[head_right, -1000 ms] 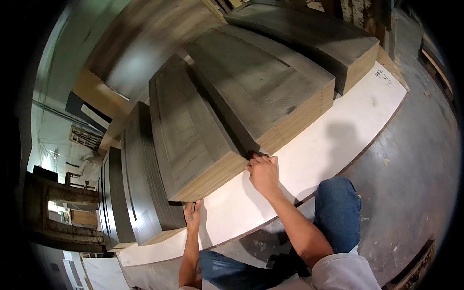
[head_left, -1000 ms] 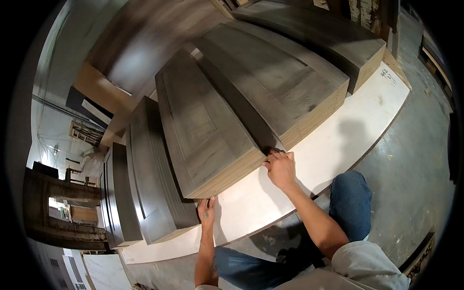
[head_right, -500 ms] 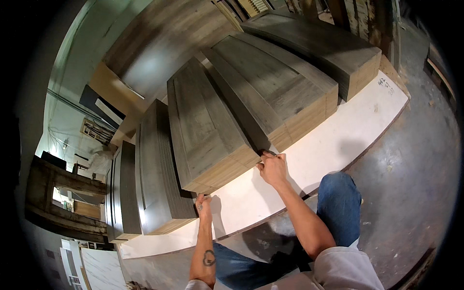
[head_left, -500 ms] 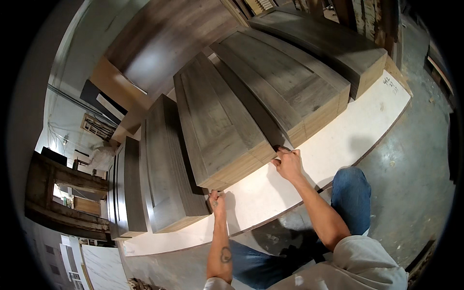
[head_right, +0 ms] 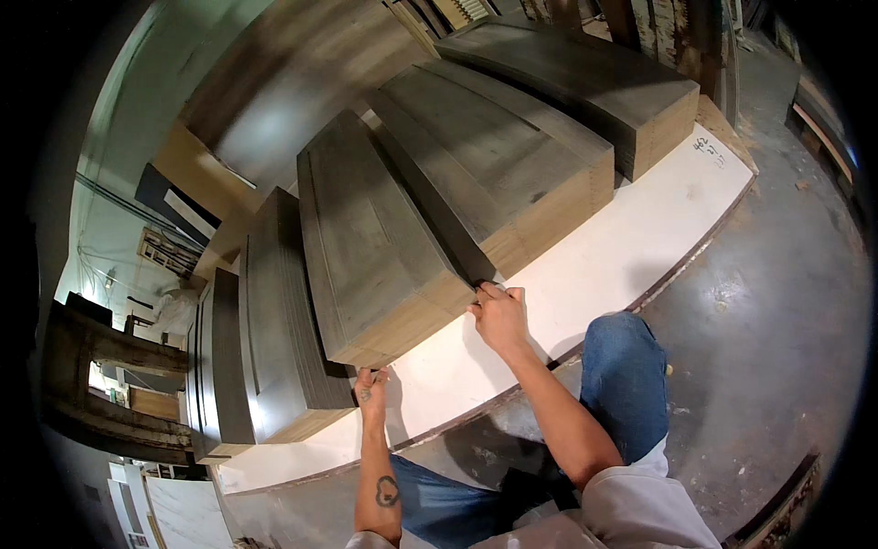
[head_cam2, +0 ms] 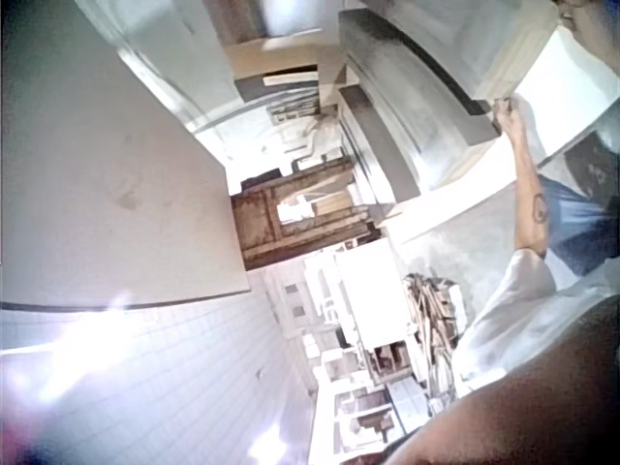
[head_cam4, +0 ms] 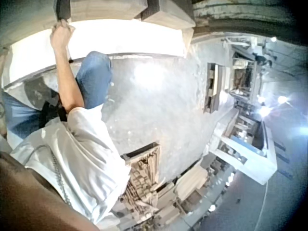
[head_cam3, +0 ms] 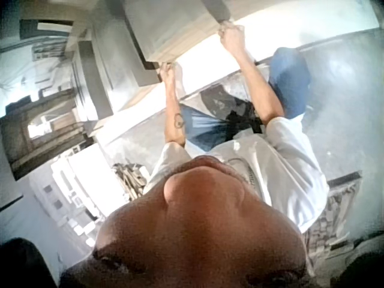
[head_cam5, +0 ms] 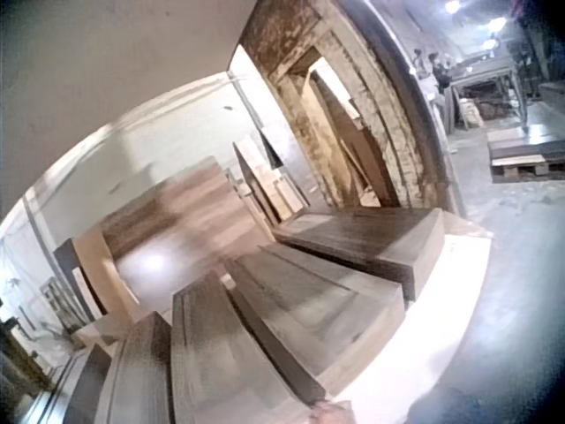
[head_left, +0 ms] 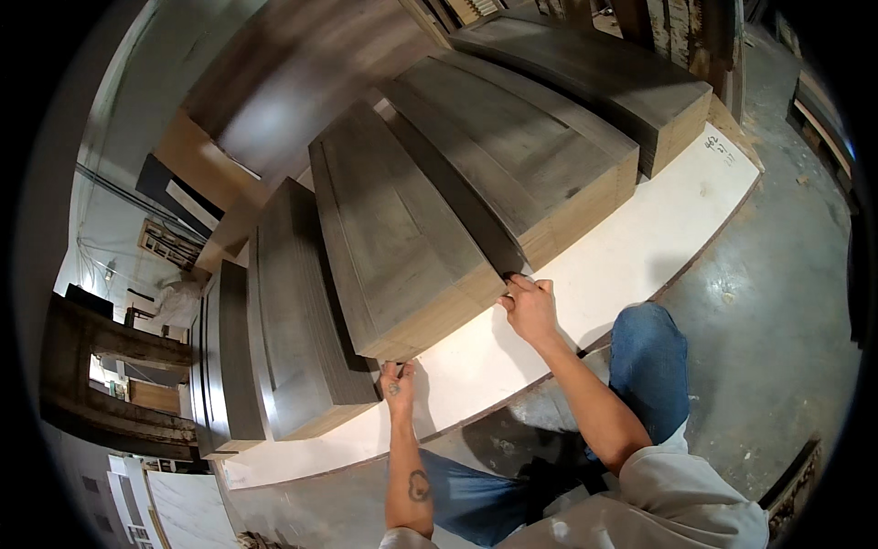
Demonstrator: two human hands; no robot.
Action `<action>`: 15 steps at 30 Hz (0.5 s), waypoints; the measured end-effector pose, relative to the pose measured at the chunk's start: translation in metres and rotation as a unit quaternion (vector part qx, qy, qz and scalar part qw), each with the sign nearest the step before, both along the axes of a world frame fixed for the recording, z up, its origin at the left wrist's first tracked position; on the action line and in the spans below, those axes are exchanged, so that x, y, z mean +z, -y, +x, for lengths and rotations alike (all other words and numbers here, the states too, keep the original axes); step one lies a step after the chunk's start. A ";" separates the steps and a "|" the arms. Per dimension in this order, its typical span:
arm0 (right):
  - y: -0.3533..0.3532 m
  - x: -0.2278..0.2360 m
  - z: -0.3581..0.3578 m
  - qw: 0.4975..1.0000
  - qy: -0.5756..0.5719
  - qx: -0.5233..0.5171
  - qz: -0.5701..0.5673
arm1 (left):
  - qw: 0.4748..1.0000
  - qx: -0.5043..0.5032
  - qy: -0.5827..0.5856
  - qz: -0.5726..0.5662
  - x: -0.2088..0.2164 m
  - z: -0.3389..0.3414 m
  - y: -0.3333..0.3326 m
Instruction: The person carries wood cabinet panels and stacks them neatly on a white tabletop, aligning them into a single row.
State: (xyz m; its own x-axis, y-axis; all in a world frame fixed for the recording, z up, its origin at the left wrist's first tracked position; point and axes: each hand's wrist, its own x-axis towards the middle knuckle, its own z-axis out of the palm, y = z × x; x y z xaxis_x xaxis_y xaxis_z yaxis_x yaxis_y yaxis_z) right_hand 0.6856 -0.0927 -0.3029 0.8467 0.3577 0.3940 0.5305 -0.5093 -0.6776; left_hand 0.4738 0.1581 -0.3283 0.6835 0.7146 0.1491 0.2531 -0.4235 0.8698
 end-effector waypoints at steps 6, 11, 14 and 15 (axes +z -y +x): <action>0.002 -0.006 -0.002 0.998 0.043 -0.045 0.021 | 0.982 0.002 -0.109 0.155 0.021 0.008 0.014; 0.002 -0.005 -0.001 0.998 0.018 -0.055 0.030 | 0.979 0.020 -0.102 0.178 0.023 0.009 0.020; 0.000 -0.003 -0.002 0.998 0.013 -0.054 0.040 | 0.979 0.007 -0.094 0.183 0.018 0.003 0.013; 0.000 -0.004 -0.001 0.997 0.016 -0.055 0.044 | 0.979 0.013 -0.092 0.180 0.017 0.004 0.013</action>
State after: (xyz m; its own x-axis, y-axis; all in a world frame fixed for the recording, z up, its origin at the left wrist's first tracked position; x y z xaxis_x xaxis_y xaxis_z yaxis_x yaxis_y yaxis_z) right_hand 0.6851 -0.0924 -0.3065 0.8648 0.2265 0.4480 0.4977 -0.5041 -0.7059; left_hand 0.4780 0.1447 -0.3110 0.7047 0.6561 0.2698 0.4063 -0.6851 0.6046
